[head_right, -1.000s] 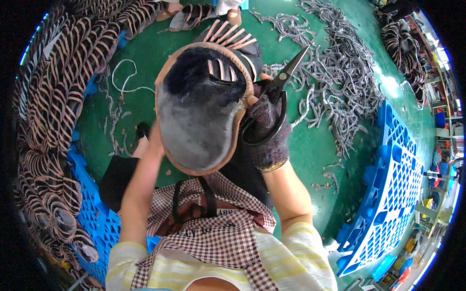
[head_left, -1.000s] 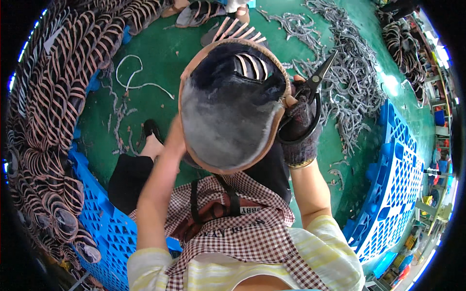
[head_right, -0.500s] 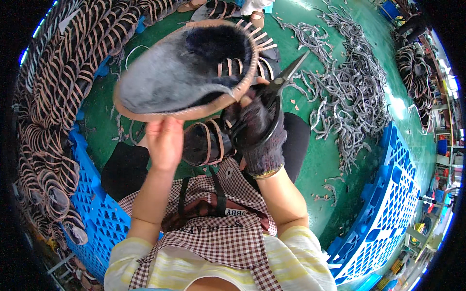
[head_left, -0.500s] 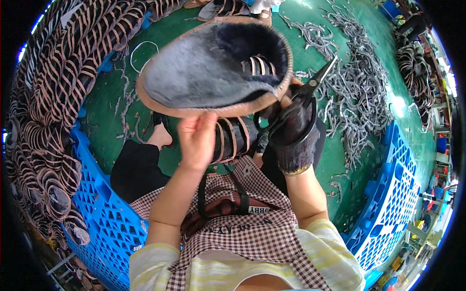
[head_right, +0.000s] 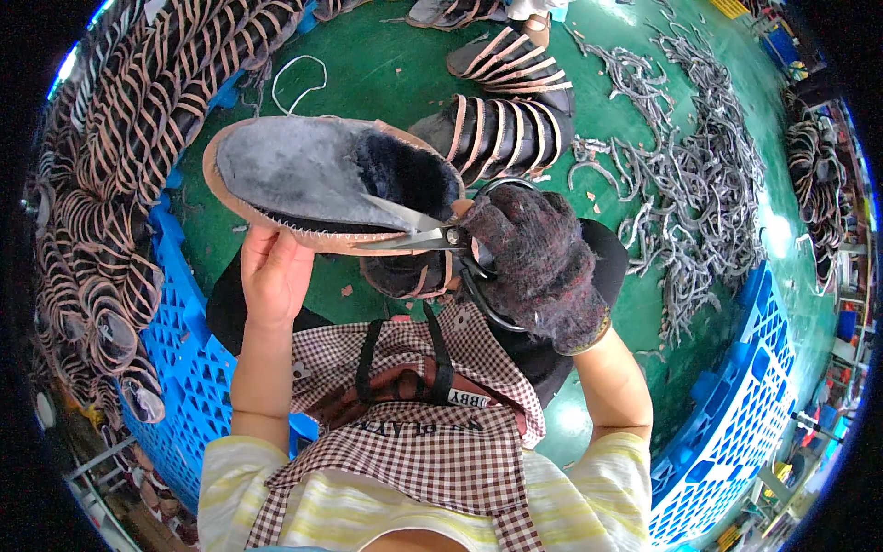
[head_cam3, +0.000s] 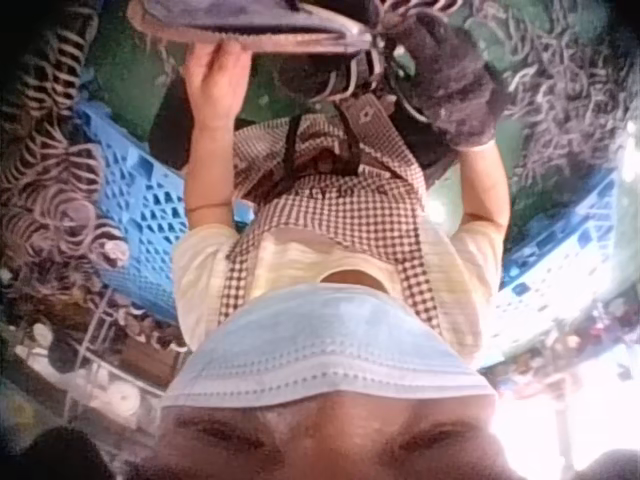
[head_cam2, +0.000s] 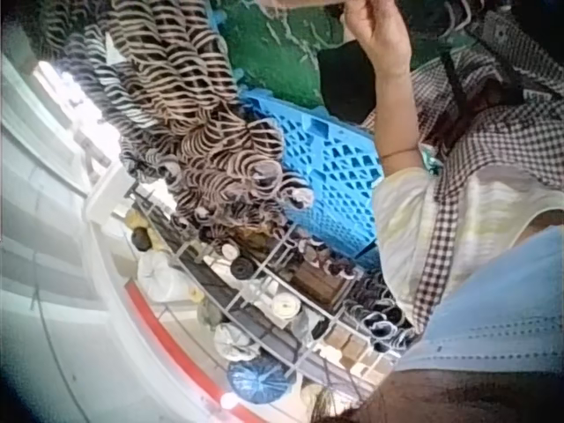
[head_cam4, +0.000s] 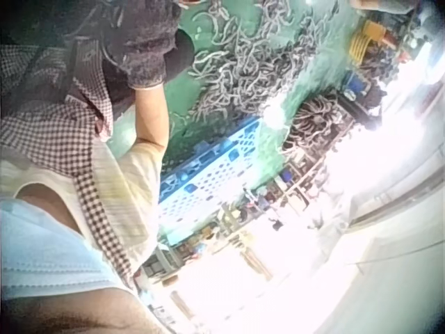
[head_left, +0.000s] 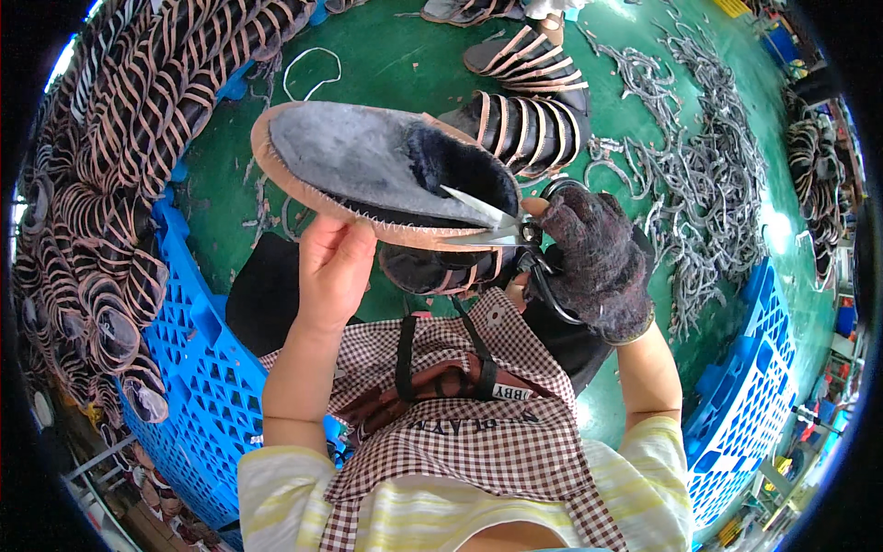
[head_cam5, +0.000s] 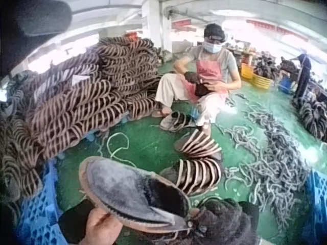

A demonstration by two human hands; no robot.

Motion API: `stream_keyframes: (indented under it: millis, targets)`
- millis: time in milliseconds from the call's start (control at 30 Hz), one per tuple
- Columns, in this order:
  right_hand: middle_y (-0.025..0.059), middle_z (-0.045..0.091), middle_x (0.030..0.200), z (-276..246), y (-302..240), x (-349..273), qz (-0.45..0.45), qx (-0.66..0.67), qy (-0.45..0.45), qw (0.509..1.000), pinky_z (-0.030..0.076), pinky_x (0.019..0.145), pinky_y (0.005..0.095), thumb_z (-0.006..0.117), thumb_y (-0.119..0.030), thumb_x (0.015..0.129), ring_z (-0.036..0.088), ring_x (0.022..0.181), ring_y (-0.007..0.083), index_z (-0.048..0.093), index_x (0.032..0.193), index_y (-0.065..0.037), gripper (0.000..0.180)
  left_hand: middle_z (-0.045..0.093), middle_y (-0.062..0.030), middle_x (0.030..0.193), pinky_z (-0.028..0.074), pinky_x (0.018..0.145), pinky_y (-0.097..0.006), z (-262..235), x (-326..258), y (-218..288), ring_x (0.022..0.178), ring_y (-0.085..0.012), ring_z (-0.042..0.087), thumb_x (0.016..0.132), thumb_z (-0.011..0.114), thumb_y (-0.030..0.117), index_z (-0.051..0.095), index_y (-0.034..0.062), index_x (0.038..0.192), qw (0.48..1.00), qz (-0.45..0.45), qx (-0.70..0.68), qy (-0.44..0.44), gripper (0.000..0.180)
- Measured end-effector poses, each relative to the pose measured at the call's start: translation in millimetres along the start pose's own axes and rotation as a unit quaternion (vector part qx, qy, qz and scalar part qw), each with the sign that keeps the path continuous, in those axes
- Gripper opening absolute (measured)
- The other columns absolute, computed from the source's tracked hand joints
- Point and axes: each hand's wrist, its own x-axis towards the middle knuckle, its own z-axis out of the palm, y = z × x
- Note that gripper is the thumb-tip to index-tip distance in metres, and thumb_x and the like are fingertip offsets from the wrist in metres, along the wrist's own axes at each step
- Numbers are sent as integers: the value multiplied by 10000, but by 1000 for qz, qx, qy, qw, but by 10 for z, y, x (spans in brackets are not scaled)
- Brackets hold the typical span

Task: Trim excess material from slipper uppers using scissors.

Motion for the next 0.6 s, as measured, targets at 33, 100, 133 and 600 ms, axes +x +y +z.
stream_keyframes:
  millis: [33,100,133,600]
  targets:
    - [105,539,827,-23,-16,20,-2,1,-1,1000,400,631,397,689,-222,589,538,740,292,543,1023,-85,478,510,-83,1139,342,941,-337,24,11,19,1061,-177,474,872,474,66,470,-16,1149,1000,-10,-10,-1,289]
    - [84,542,780,-56,-46,34,10,-12,-82,997,405,613,387,689,-210,579,543,695,280,553,998,-80,460,511,-86,1137,342,942,-338,22,39,38,1059,-178,475,876,470,74,468,-16,1149,1000,-20,-21,-2,288]
    - [84,542,780,-50,-56,23,9,-12,-82,997,405,613,387,689,-210,579,543,695,280,553,998,-80,460,512,-91,1134,340,943,-342,11,61,41,1060,-183,476,878,465,78,468,-17,1147,999,-28,-37,-7,285]
    - [109,557,746,85,-130,-12,11,34,-29,999,395,530,374,729,-378,569,544,607,284,541,992,-41,573,569,-24,972,403,822,-228,121,17,22,889,-83,515,858,509,66,547,-20,1037,993,-120,5,9,203]
